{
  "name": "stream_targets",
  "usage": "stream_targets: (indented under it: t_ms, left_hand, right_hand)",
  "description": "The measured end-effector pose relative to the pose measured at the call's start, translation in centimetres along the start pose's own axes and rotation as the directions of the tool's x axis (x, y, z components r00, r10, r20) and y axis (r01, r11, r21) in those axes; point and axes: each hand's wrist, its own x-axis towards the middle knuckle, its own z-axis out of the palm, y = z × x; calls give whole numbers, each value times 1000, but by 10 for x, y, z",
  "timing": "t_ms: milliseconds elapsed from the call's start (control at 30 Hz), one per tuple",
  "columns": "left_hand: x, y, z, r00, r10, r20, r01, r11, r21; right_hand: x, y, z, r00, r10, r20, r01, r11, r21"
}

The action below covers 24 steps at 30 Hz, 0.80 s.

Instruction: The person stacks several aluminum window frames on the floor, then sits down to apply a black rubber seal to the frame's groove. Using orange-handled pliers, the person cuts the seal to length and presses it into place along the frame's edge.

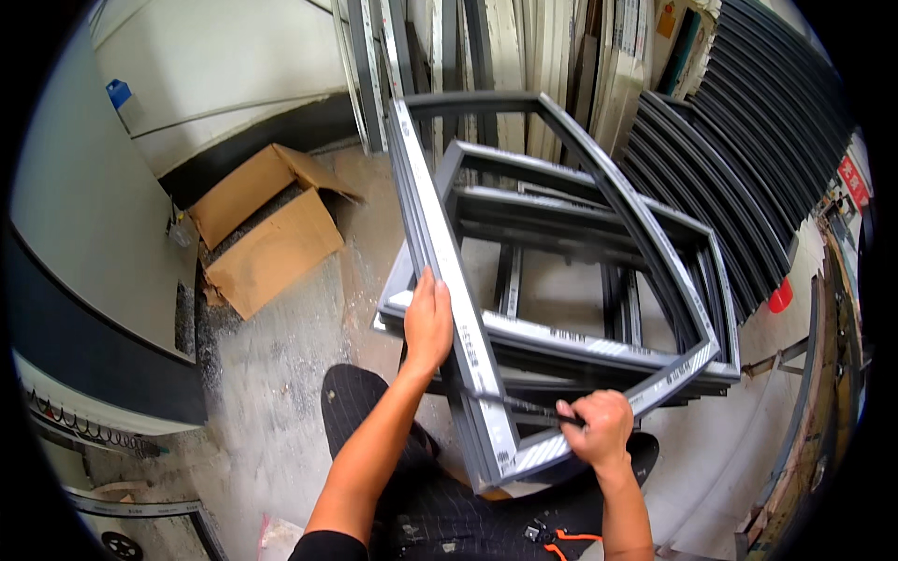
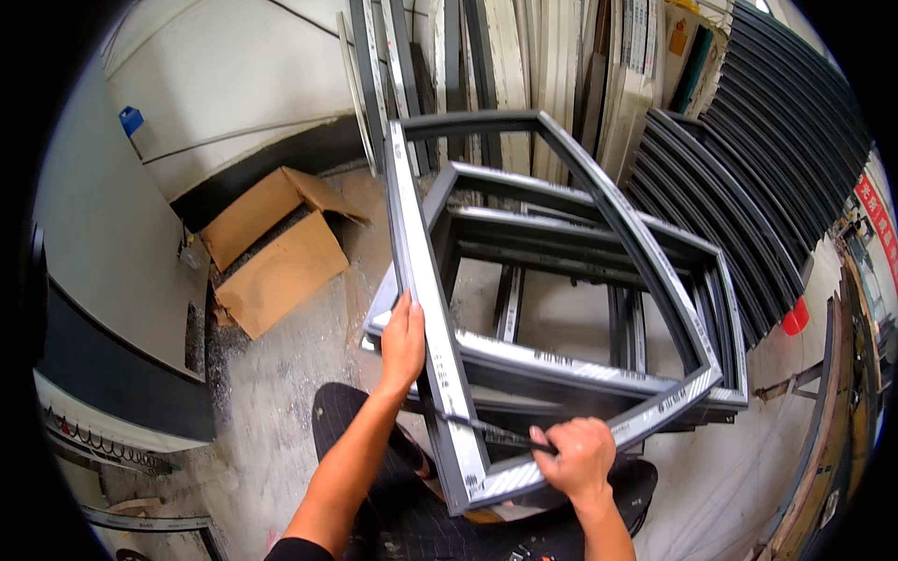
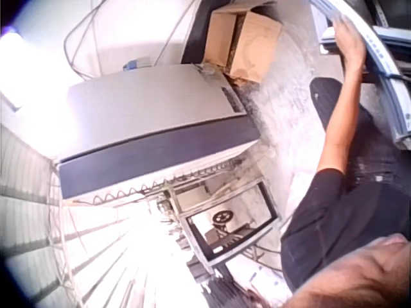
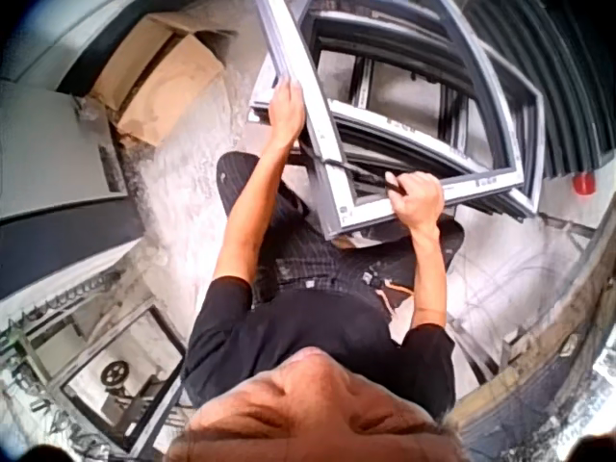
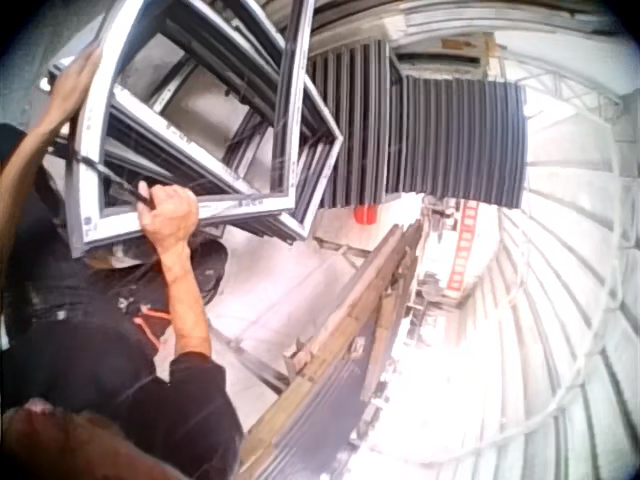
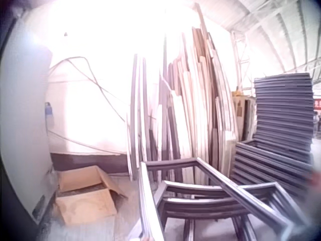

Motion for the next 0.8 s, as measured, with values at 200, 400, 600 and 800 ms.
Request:
stream_targets:
  t_ms: [200, 400, 600, 800]
  left_hand:
    - [19, -33, -38, 955, -79, 286, 194, 896, -400]
    - [-42, -40, -67, 825, -423, 376, 552, 746, -371]
    - [-66, -39, -45, 763, -422, 489, 628, 663, -408]
    - [-63, -30, -37, 791, -443, 421, 590, 733, -338]
  right_hand:
    - [13, 0, 3, 1000, 17, 10, -17, 999, 28]
    - [10, -12, -9, 1000, 17, -6, -17, 998, 66]
    - [-60, -85, -34, 998, 9, 56, -24, 962, 272]
    - [-121, -116, -27, 802, 385, 457, -590, 635, 499]
